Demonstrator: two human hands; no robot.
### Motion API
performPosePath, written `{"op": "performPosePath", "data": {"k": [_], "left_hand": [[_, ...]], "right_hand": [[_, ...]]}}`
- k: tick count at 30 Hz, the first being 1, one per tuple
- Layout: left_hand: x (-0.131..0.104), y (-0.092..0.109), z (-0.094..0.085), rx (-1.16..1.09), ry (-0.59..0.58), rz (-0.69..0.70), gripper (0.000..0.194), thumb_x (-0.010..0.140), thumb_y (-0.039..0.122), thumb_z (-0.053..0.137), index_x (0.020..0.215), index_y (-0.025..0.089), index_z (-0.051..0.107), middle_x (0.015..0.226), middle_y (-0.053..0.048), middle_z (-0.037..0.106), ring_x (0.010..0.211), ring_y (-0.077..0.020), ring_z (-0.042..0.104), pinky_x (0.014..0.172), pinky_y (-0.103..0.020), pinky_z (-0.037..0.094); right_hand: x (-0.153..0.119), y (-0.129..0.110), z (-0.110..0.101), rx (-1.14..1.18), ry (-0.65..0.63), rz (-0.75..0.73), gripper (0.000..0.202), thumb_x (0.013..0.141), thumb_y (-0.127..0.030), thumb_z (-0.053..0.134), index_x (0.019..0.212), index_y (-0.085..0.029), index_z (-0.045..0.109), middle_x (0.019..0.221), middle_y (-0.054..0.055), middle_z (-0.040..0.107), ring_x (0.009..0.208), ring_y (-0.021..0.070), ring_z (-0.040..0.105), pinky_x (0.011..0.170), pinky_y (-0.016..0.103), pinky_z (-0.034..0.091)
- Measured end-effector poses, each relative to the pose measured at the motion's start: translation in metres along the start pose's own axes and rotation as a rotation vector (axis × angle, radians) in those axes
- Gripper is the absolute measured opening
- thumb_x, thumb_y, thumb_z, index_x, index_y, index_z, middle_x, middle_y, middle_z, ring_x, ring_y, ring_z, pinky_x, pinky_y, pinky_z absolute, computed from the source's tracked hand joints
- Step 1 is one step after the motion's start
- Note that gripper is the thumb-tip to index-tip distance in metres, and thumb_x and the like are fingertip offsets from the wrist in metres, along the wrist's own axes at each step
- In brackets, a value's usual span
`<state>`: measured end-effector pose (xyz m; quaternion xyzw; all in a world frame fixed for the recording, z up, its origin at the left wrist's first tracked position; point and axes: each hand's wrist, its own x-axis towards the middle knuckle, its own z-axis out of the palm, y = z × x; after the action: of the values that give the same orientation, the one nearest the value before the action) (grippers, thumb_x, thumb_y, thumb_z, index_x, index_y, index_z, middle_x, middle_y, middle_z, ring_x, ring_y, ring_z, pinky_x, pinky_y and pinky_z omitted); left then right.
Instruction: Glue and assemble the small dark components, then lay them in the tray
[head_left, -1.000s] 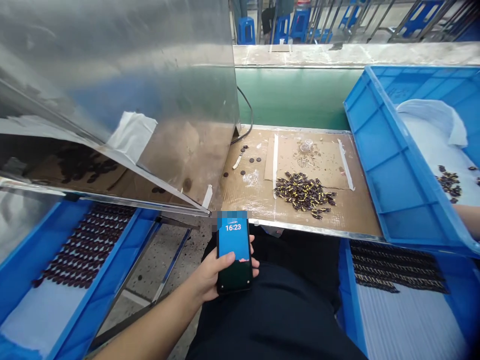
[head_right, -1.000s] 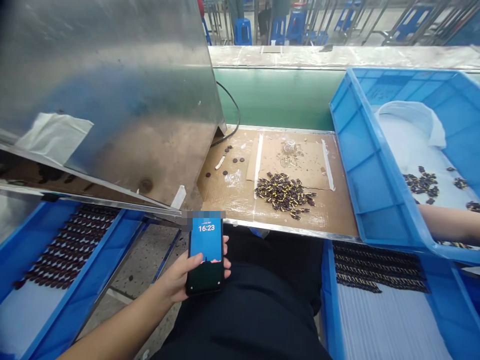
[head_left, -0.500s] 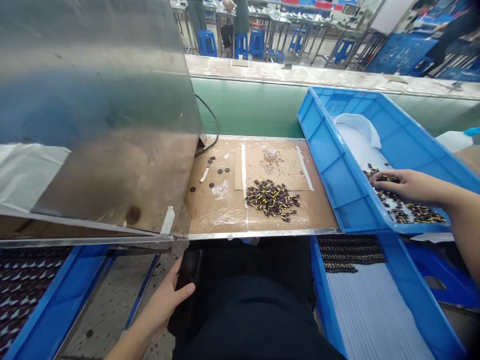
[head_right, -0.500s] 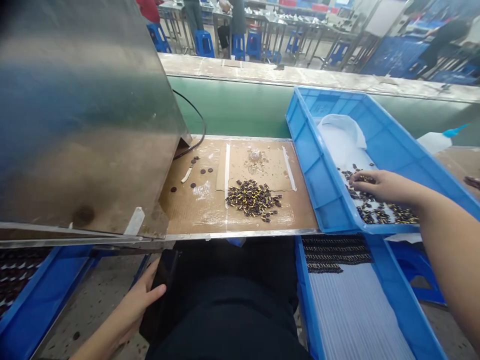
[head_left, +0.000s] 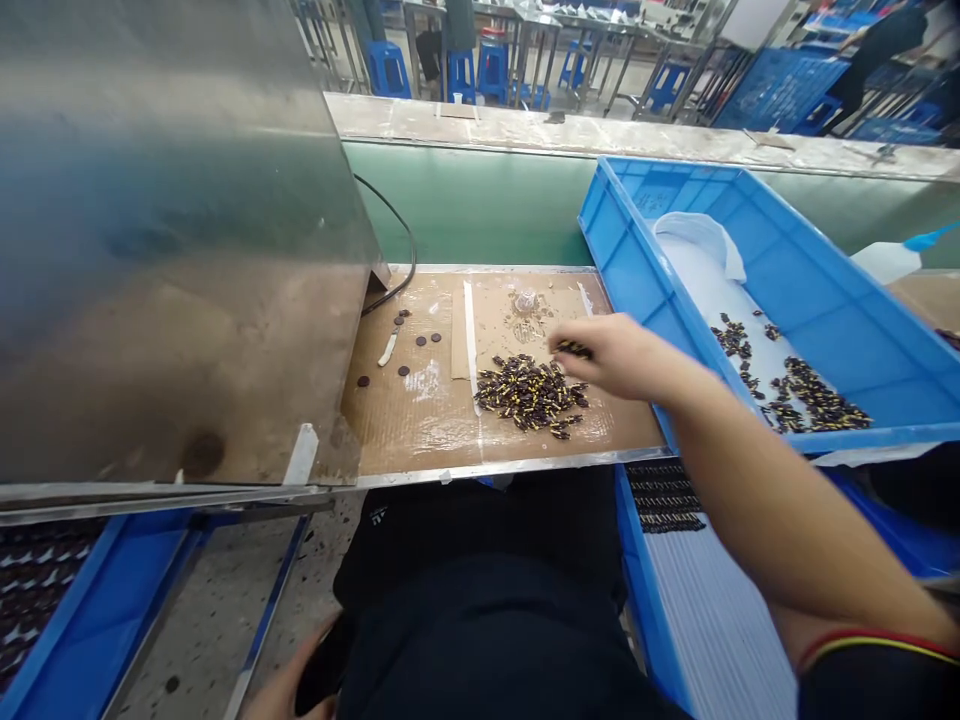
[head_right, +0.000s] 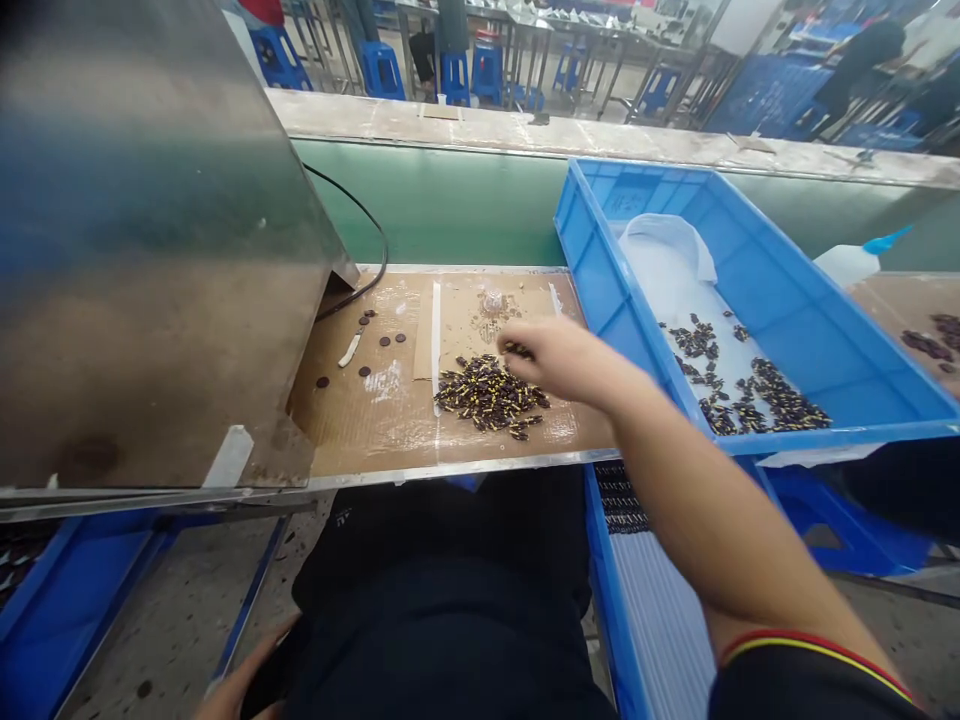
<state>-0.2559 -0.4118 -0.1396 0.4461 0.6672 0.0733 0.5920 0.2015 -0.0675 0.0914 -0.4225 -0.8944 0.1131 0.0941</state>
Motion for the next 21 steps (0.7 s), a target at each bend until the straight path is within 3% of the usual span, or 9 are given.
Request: {"op": "performPosePath", "data": {"k": [5,8,11,16,21], "left_hand": [[0.02,0.026,-0.007,0.205,0.061,0.146,0.087,0.087,0.06,0.057,0.158,0.016,0.032,0.159,-0.017,0.038,0.147,-0.0412,0.037,0.118,-0.054,0.039],[0.028,0.049,-0.008,0.253,0.079,0.279,0.076,0.091,0.05,0.057,0.158,0.022,0.033,0.158,-0.014,0.041,0.146,-0.0373,0.039,0.119,-0.05,0.038],[0.041,0.068,0.003,0.273,0.149,0.342,0.069,0.089,0.042,0.06,0.152,0.021,0.042,0.154,-0.014,0.043,0.142,-0.0341,0.044,0.116,-0.045,0.043],[0.061,0.078,0.018,0.257,0.402,0.176,0.059,0.079,0.051,0.061,0.122,0.01,0.066,0.126,-0.021,0.057,0.114,-0.037,0.062,0.097,-0.048,0.055],[0.049,0.091,0.017,0.252,0.599,0.309,0.039,0.077,0.046,0.061,0.099,0.017,0.074,0.123,-0.016,0.056,0.117,-0.0328,0.059,0.103,-0.043,0.051]], "right_hand": [[0.021,0.001,0.072,-0.167,0.119,0.023,0.022,0.1,-0.026,0.048,0.109,-0.02,0.067,0.101,0.01,0.068,0.079,0.0188,0.058,0.07,0.03,0.042],[0.019,0.002,0.098,-0.189,0.207,-0.009,0.028,0.104,-0.031,0.042,0.112,-0.02,0.066,0.106,0.011,0.066,0.087,0.021,0.059,0.076,0.032,0.045],[0.017,0.004,0.104,-0.168,0.272,-0.023,0.029,0.104,-0.034,0.044,0.115,-0.02,0.066,0.115,0.014,0.064,0.102,0.0257,0.059,0.087,0.037,0.048],[0.012,0.012,0.1,-0.066,0.278,-0.061,0.028,0.103,-0.033,0.048,0.118,-0.019,0.067,0.125,0.014,0.063,0.114,0.0286,0.057,0.103,0.045,0.048],[0.001,0.019,0.096,0.015,0.255,-0.125,0.027,0.102,-0.033,0.051,0.121,-0.022,0.066,0.134,0.009,0.063,0.118,0.0276,0.057,0.109,0.049,0.046]]}}
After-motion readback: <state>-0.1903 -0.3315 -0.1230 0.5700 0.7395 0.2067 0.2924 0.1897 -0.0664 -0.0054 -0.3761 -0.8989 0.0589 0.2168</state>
